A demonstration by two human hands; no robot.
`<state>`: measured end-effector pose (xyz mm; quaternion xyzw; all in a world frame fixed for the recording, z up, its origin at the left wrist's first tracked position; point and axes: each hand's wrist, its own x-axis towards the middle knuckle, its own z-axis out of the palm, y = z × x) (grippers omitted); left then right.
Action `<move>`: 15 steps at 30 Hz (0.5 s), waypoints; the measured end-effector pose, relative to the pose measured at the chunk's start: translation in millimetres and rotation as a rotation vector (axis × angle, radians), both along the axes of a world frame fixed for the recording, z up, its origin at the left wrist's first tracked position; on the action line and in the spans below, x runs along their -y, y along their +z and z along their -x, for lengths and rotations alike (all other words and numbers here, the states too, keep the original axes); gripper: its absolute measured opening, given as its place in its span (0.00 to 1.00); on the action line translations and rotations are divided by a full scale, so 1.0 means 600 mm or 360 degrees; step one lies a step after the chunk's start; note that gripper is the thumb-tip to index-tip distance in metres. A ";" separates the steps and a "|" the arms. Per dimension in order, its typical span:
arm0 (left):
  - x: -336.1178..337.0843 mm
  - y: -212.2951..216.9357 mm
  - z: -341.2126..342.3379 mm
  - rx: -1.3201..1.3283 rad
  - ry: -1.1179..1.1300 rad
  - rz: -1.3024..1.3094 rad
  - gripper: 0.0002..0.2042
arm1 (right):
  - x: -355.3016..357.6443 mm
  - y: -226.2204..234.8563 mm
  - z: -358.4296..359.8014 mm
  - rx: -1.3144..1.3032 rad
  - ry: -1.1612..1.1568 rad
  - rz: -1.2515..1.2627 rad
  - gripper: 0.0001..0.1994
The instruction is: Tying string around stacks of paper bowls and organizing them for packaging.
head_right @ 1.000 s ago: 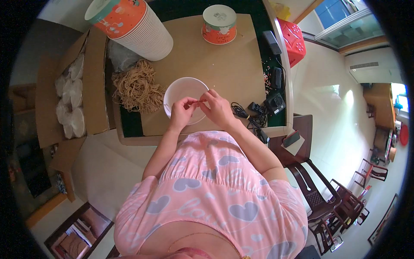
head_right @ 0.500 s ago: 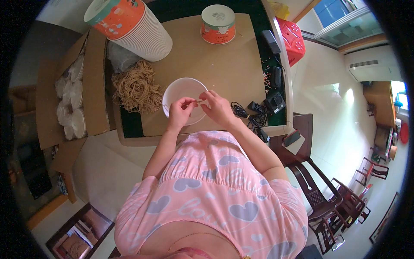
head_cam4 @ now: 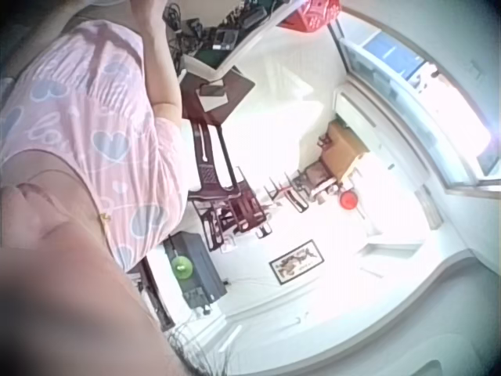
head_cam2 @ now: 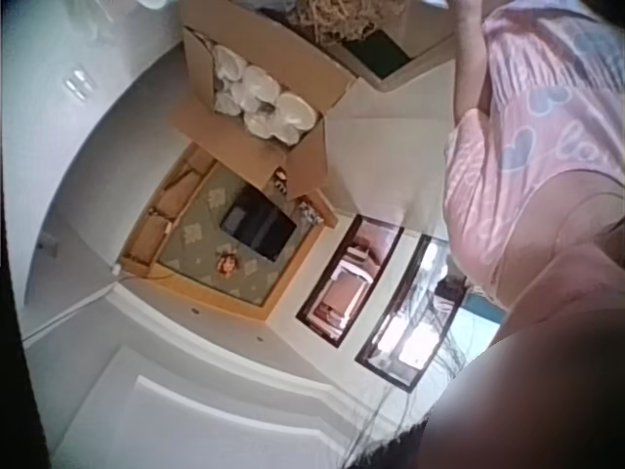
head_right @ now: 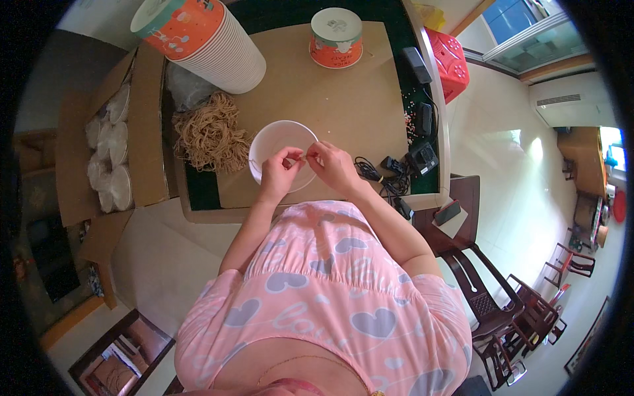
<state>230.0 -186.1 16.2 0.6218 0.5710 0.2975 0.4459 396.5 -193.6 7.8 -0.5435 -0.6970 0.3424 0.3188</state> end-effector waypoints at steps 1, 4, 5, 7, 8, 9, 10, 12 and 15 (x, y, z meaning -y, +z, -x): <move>0.000 0.000 0.000 0.0000 -0.0001 0.0000 0.08 | 0.000 0.000 -0.001 0.0000 -0.0001 0.0000 0.06; -0.001 -0.002 0.000 0.0001 -0.0002 -0.0057 0.05 | -0.001 0.005 -0.002 0.0001 0.0032 0.0014 0.06; -0.001 -0.007 0.001 0.0114 0.0047 0.0006 0.04 | -0.001 0.006 -0.002 0.0014 0.0037 0.0020 0.05; -0.002 -0.019 0.003 0.0227 0.0097 0.0069 0.04 | -0.001 0.008 -0.002 0.0025 0.0044 0.0024 0.05; -0.003 -0.023 0.004 0.0253 0.0094 0.0103 0.05 | -0.001 0.008 -0.003 0.0026 0.0042 0.0020 0.05; -0.004 -0.026 0.006 0.0278 0.0091 0.0136 0.05 | -0.001 0.008 -0.003 0.0027 0.0041 0.0017 0.05; -0.004 -0.028 0.008 0.0277 0.0092 0.0136 0.05 | -0.001 0.008 -0.002 0.0026 0.0042 0.0016 0.05; -0.007 -0.018 0.007 0.0327 0.0113 0.0348 0.04 | -0.001 0.007 -0.003 -0.0006 0.0022 0.0039 0.05; -0.006 -0.031 0.007 0.0327 0.0086 0.0145 0.05 | -0.002 0.005 -0.003 -0.0009 0.0023 0.0053 0.05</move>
